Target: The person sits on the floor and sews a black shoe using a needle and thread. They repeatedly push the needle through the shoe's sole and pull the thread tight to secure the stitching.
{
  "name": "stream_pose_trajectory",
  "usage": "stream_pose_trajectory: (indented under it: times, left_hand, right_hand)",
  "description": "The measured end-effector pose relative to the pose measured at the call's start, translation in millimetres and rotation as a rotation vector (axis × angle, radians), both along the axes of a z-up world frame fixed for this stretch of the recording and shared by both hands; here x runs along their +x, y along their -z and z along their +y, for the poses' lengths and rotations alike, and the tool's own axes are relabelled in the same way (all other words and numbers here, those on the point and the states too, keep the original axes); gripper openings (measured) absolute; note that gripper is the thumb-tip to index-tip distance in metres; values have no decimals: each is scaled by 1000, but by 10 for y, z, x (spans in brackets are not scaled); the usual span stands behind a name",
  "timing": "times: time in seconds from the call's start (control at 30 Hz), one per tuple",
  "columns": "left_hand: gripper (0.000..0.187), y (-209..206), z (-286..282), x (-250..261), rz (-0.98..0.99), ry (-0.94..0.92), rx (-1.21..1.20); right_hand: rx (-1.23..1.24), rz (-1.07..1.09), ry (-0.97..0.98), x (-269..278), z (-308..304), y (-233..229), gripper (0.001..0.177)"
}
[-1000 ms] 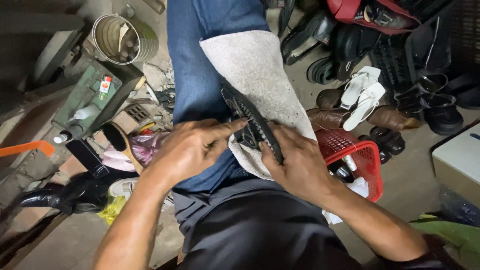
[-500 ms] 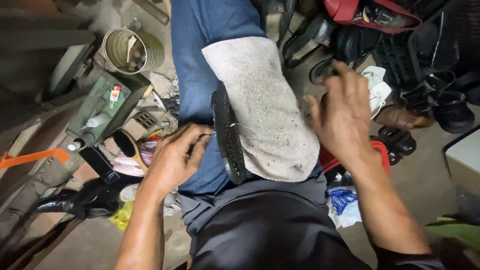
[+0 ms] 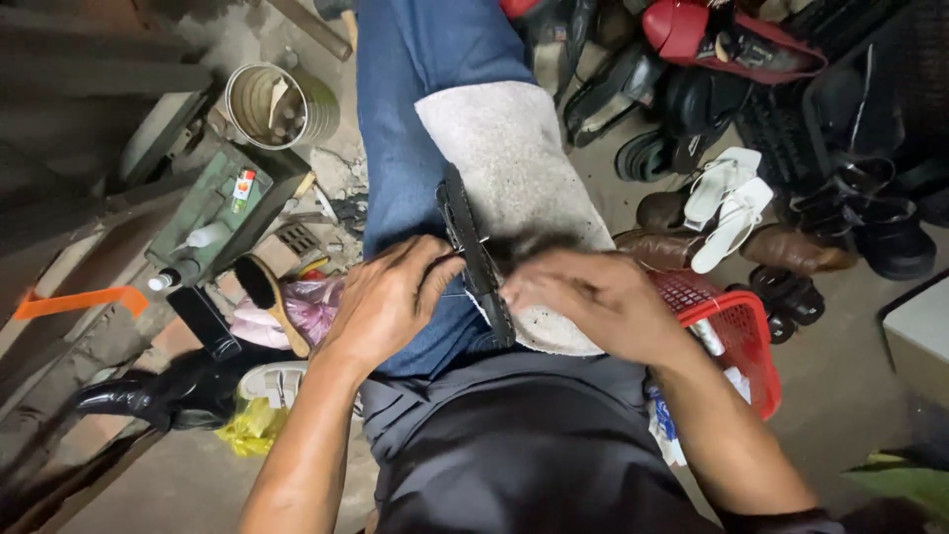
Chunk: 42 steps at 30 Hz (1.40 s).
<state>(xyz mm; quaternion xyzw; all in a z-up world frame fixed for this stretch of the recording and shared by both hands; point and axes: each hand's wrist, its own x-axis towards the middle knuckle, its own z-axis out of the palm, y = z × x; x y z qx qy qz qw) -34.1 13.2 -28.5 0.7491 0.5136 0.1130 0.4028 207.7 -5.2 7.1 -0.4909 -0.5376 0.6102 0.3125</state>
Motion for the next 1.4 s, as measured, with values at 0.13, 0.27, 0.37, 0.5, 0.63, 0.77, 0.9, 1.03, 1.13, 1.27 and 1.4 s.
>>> stream_pose_trajectory:
  times: [0.13,0.27,0.37,0.5,0.63,0.77,0.9,1.03,1.13,1.27,1.4]
  left_hand:
    - [25,-10,5,-31,-29,28,-17]
    - [31,55,-33,-63,41,52,-28]
    - [39,64,-66,-71,99,25,-62]
    - [66,115,-202,-161,461,-95,-165]
    - [80,170,-396,-654,658,-235,-365]
    - [62,104,-477,-643,577,-340,-361]
    - [45,432,-517,-379,172,-451,-234]
    - [29,620,-556,-423,-284,-569,-333]
    - [23,524,-529,-390,-387,-605,-288]
    - [17,164,-346,-79,-283,-502,-77]
    - [11,357,-237,139,-299,-430,-58]
  right_hand:
    - [167,-297,-2,-78,148,311,16]
    - [114,-480,-263,-141,157,348,38]
    - [82,-513,-324,-151,156,158,50]
    - [226,-550,-162,-132,11,209,54]
    - [366,-647,-124,-84,-4,315,32]
    - [339,-519,-193,-119,-82,327,19]
    - [154,-237,-77,113,-167,188,20]
    - [100,253,-107,10,-106,-92,22]
    - [142,92,-79,-310,-125,-162,36]
    - [299,-327,-42,-531,-139,-105,71]
    - [225,-572,-83,-310,-172,-41,52]
